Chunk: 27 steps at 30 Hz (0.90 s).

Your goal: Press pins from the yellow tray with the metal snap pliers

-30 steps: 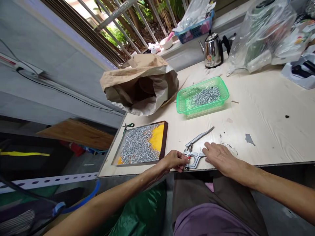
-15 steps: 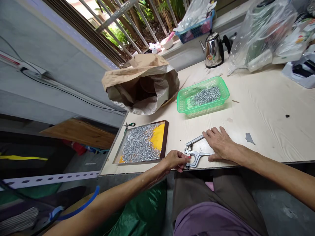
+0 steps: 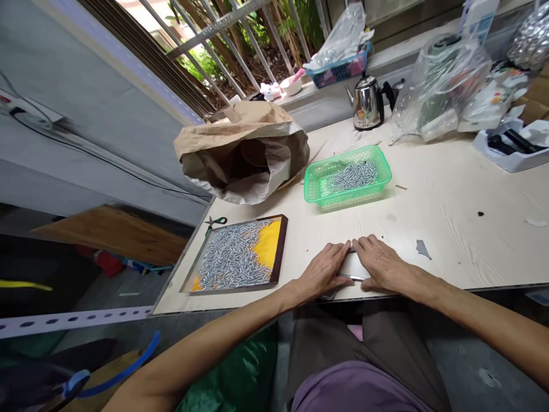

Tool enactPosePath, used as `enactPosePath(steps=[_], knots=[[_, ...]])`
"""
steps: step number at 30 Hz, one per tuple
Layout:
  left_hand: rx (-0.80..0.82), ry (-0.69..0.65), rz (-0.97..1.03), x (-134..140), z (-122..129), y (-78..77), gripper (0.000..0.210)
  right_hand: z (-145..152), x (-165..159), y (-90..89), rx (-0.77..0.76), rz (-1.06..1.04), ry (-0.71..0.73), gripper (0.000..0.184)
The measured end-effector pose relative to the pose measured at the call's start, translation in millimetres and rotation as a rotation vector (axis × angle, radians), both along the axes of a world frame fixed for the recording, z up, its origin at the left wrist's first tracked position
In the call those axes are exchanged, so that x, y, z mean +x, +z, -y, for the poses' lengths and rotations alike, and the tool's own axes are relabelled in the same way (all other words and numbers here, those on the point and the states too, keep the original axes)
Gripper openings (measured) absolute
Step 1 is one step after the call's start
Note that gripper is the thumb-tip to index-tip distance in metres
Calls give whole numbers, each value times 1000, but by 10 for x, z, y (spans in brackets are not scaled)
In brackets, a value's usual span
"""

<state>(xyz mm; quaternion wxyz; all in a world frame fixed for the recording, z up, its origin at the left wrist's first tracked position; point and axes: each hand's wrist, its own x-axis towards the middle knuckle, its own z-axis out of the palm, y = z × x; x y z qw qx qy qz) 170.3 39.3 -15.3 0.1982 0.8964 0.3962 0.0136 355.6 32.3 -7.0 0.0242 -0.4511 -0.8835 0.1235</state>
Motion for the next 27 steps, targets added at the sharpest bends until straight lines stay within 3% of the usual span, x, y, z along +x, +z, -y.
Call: enactPosePath(steps=[4, 10, 14, 16, 21, 23, 27], knots=[[6, -50, -64, 27, -90, 10, 72, 19, 110, 53, 17, 18, -50, 57], [16, -66, -12, 84, -55, -13, 20, 6, 145, -36, 35, -107, 23, 9], [59, -25, -7, 118, -41, -86, 18, 15, 145, -150, 77, -184, 34, 14], [121, 2, 15, 126, 14, -134, 16, -8, 182, -166, 85, -179, 24, 5], [393, 63, 199, 193, 368, -308, 27, -207, 365, -149, 19, -61, 20, 58], [452, 42, 262, 252, 510, -365, 31, -308, 409, -152, -20, -21, 68, 53], [427, 9, 268, 355, 612, -415, 29, -474, 366, -137, 76, 39, 28, 13]])
